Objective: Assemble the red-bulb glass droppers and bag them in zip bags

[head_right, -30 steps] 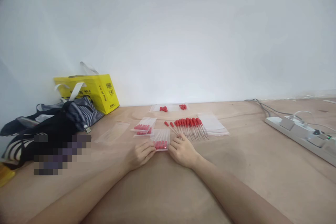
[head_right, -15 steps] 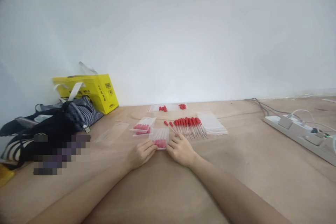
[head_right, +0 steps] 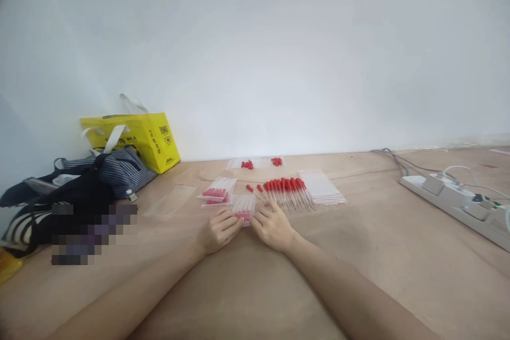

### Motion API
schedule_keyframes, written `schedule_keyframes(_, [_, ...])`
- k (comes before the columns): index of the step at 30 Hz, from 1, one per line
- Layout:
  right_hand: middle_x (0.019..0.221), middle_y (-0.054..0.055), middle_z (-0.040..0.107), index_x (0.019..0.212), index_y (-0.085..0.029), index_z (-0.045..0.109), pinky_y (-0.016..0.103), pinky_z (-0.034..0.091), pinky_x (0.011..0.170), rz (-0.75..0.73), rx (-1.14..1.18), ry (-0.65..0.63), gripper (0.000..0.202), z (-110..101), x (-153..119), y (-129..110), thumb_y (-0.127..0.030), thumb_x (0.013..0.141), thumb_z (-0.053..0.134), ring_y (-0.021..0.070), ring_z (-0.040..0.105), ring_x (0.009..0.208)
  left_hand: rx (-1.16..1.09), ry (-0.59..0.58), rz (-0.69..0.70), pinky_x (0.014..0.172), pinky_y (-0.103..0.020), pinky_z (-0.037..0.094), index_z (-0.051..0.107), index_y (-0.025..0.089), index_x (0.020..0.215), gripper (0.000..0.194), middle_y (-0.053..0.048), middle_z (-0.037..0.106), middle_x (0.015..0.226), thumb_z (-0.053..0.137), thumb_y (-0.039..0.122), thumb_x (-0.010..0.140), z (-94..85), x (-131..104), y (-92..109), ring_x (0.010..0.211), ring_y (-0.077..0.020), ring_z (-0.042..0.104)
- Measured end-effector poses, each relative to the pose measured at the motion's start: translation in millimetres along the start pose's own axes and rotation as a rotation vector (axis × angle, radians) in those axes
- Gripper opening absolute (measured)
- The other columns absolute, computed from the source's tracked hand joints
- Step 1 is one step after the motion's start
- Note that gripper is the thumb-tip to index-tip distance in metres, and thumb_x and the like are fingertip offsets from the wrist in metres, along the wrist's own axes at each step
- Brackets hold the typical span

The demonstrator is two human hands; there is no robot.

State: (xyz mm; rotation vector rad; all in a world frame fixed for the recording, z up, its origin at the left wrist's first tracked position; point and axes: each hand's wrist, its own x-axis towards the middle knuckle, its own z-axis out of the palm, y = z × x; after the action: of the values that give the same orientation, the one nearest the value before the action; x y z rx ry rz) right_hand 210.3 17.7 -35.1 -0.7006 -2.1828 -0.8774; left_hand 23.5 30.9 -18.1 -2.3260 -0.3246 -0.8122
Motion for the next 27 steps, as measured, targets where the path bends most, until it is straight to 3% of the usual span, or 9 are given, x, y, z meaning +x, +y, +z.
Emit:
schedule_keyframes(8, [0.053, -0.002, 0.048, 0.061, -0.015, 0.052, 0.030, 0.029, 0.072, -0.018, 0.023, 0.030, 0.027, -0.3, -0.5, 0.7, -0.010, 0.083, 0.039, 0.0107, 0.039, 0.057, -0.032, 0.045, 0.025, 0.057, -0.027, 0.040, 0.058, 0.011, 0.075, 0.022, -0.001, 0.056, 0.057, 0.038, 0.007, 0.085, -3.5, 0.3, -2.1, 0.055, -0.0119, 0.049])
schedule_keyframes(14, [0.055, -0.002, 0.051, 0.065, -0.015, 0.055, 0.031, 0.028, 0.074, -0.034, 0.040, 0.020, 0.024, -1.1, 0.6, 0.5, -0.009, 0.083, 0.040, 0.0110, 0.039, 0.058, -0.071, 0.020, -0.033, 0.061, -0.027, 0.041, 0.058, 0.011, 0.078, 0.023, -0.001, 0.055, 0.056, 0.037, 0.007, 0.085, 0.1, -1.2, -1.2, 0.056, -0.0119, 0.049])
schedule_keyframes(27, [0.054, -0.002, 0.050, 0.059, -0.016, 0.052, 0.034, 0.027, 0.076, -0.038, 0.023, 0.005, 0.027, 0.7, 1.8, -0.2, -0.010, 0.082, 0.039, 0.0108, 0.039, 0.058, 0.009, 0.040, 0.099, 0.060, -0.028, 0.042, 0.055, 0.012, 0.065, 0.022, 0.001, 0.054, 0.054, 0.044, 0.005, 0.082, 7.5, 2.6, 1.5, 0.054, -0.0100, 0.048])
